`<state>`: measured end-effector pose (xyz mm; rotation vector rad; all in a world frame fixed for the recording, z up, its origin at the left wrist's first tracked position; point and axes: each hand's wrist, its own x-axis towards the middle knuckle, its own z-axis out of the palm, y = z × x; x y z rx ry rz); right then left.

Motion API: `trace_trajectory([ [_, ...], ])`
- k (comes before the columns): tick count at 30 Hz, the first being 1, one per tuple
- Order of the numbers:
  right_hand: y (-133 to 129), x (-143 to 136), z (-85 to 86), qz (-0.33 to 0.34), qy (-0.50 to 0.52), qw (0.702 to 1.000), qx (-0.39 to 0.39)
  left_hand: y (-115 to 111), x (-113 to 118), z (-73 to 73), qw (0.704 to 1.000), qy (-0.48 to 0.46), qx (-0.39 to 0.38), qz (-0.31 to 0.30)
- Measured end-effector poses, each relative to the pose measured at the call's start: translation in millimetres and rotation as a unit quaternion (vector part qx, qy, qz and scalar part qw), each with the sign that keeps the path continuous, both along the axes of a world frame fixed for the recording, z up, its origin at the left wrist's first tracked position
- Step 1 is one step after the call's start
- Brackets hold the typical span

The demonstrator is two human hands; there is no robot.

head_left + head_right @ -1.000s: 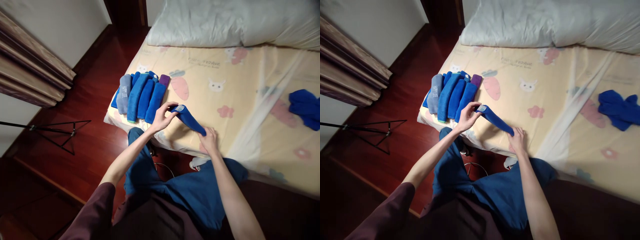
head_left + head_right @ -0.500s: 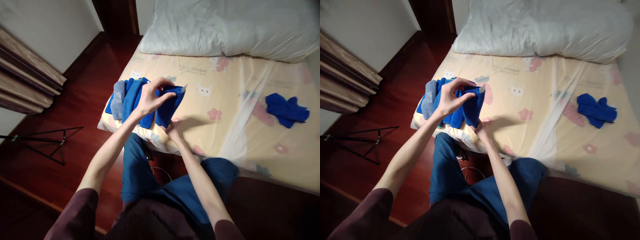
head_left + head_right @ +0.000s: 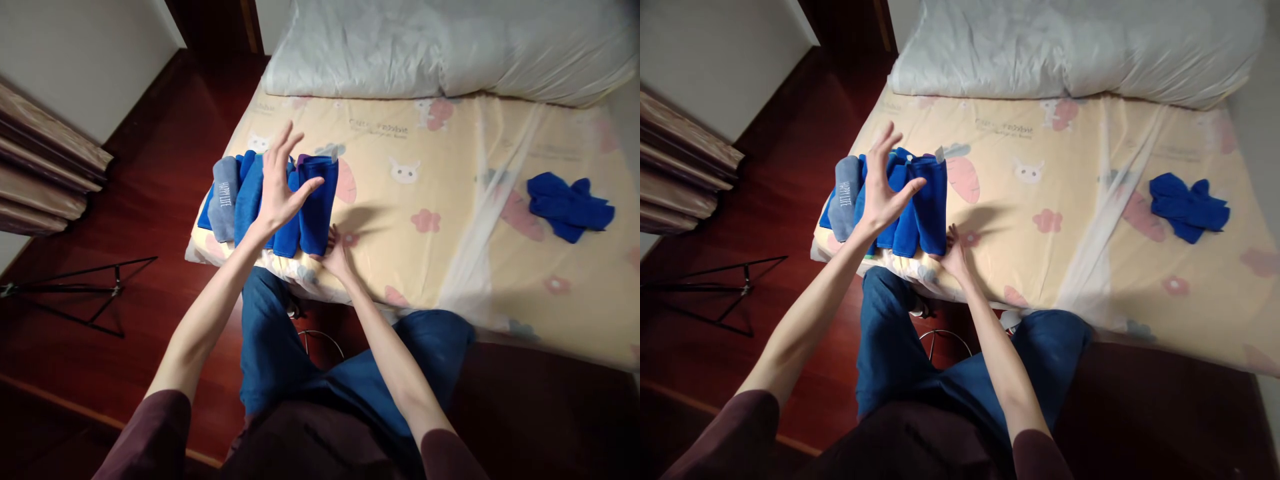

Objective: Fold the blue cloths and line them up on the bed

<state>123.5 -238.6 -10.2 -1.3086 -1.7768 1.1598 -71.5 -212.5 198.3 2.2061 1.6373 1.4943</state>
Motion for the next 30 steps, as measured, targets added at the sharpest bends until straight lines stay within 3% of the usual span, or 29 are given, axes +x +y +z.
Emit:
trace_trajectory([
  [3,-5.3,7.8,-7.4,-0.041,0.022,0.999,0.004,-8.5,3.7,5.5,0.999,-0.004,0.009,0.038],
  [6,-8.2,15.0,-13.0,-0.052,-0.006,0.999,0.003,-15.1,6.6,4.3,0.998,0.002,-0.029,0.053],
  [13,-0.7,17.3,-8.9,-0.029,-0.059,0.997,0.048,-1.1,4.7,-13.3,0.997,0.036,-0.068,0.017],
  [17,0.4,-6.6,-3.2,0.024,-0.089,0.993,0.074,27.4,20.9,-52.6,0.972,0.154,-0.167,-0.063],
  [20,1.2,-37.1,1.5,0.079,-0.108,0.989,0.065,45.9,44.5,-100.1,0.925,0.248,-0.269,-0.097],
  [23,1.9,-49.3,4.4,0.103,-0.095,0.99,0.027,54.4,57.8,-145.1,0.904,0.277,-0.317,-0.078],
  [26,-4.1,-14.0,9.2,0.138,-0.051,0.989,0.025,55.5,50.7,-170.6,0.912,0.259,-0.315,-0.051],
  [28,-8.2,38.0,13.4,0.141,-0.029,0.989,0.029,55.5,42.7,-175.4,0.918,0.244,-0.308,-0.043],
  [30,-7.0,106.4,16.4,0.095,-0.033,0.995,0.029,55.4,43.7,-175.0,0.924,0.234,-0.301,-0.026],
])
